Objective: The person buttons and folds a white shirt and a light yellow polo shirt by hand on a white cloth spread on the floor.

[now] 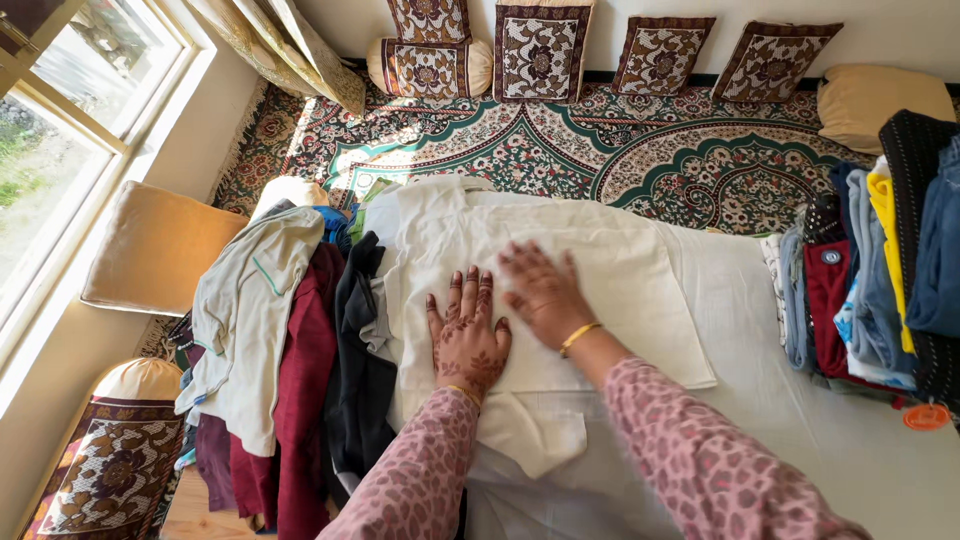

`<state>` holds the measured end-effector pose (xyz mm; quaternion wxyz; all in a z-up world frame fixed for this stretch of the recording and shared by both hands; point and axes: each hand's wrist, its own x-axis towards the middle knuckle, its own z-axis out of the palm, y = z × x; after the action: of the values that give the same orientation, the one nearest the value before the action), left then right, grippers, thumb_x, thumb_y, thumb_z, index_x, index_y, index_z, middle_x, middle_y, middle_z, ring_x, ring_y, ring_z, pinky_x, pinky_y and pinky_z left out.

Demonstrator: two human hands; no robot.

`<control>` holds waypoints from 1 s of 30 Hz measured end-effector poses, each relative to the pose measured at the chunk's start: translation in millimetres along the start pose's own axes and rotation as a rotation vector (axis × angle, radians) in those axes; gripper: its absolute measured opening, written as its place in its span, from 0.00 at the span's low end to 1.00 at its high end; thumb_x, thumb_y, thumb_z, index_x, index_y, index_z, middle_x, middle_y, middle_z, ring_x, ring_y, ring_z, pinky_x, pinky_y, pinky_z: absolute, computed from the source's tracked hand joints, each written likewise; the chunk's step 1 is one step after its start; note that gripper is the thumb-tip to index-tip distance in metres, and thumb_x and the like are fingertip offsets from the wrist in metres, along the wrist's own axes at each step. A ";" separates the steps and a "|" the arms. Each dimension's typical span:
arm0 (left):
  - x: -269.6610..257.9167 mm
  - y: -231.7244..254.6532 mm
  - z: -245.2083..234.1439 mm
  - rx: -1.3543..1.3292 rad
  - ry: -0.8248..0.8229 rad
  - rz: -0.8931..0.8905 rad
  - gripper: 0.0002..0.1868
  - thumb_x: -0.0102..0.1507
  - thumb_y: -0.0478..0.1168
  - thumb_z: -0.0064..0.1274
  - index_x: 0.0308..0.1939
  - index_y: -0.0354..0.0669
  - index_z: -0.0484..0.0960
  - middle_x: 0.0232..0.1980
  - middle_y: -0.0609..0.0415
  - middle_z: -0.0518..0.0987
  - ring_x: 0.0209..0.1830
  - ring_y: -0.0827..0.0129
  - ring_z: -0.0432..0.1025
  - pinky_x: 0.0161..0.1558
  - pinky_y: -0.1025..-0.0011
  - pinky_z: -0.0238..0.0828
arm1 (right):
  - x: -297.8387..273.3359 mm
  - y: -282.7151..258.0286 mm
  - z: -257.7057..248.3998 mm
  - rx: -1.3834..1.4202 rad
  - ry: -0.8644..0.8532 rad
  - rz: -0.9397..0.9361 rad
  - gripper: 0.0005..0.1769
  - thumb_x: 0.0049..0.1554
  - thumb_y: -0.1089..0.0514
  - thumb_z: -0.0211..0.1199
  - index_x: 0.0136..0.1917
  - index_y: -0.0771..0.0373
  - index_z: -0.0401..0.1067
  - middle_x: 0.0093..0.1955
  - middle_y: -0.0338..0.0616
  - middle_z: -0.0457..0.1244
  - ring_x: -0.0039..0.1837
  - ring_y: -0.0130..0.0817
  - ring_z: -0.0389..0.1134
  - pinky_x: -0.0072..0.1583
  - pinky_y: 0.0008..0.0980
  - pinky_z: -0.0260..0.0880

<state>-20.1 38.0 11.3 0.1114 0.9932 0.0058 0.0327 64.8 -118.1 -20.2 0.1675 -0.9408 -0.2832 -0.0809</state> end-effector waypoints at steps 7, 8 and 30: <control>-0.3 -0.8 6.5 0.022 0.044 0.007 0.42 0.61 0.54 0.37 0.80 0.54 0.53 0.83 0.55 0.50 0.83 0.56 0.43 0.75 0.39 0.32 | 42.5 62.1 -8.0 -0.076 -0.237 0.131 0.33 0.65 0.32 0.41 0.82 0.34 0.50 0.85 0.32 0.47 0.84 0.41 0.44 0.76 0.67 0.43; 1.0 -1.7 9.0 0.031 0.044 0.010 0.43 0.61 0.55 0.37 0.81 0.54 0.52 0.83 0.55 0.49 0.83 0.57 0.42 0.75 0.39 0.32 | 45.9 92.3 1.0 -0.072 -0.237 0.248 0.34 0.66 0.31 0.39 0.82 0.34 0.49 0.85 0.32 0.46 0.84 0.42 0.45 0.75 0.69 0.45; 1.7 1.3 5.2 0.065 -0.016 -0.001 0.42 0.62 0.54 0.35 0.81 0.55 0.48 0.84 0.56 0.46 0.84 0.59 0.38 0.76 0.39 0.30 | -88.6 120.4 -29.8 -0.369 -0.296 0.589 0.41 0.66 0.27 0.28 0.85 0.44 0.39 0.88 0.34 0.37 0.87 0.37 0.34 0.82 0.55 0.27</control>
<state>-18.1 35.6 6.7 0.0790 0.9965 0.0062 0.0246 57.3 -268.0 -46.8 -0.0314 -0.9978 -0.0022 0.0579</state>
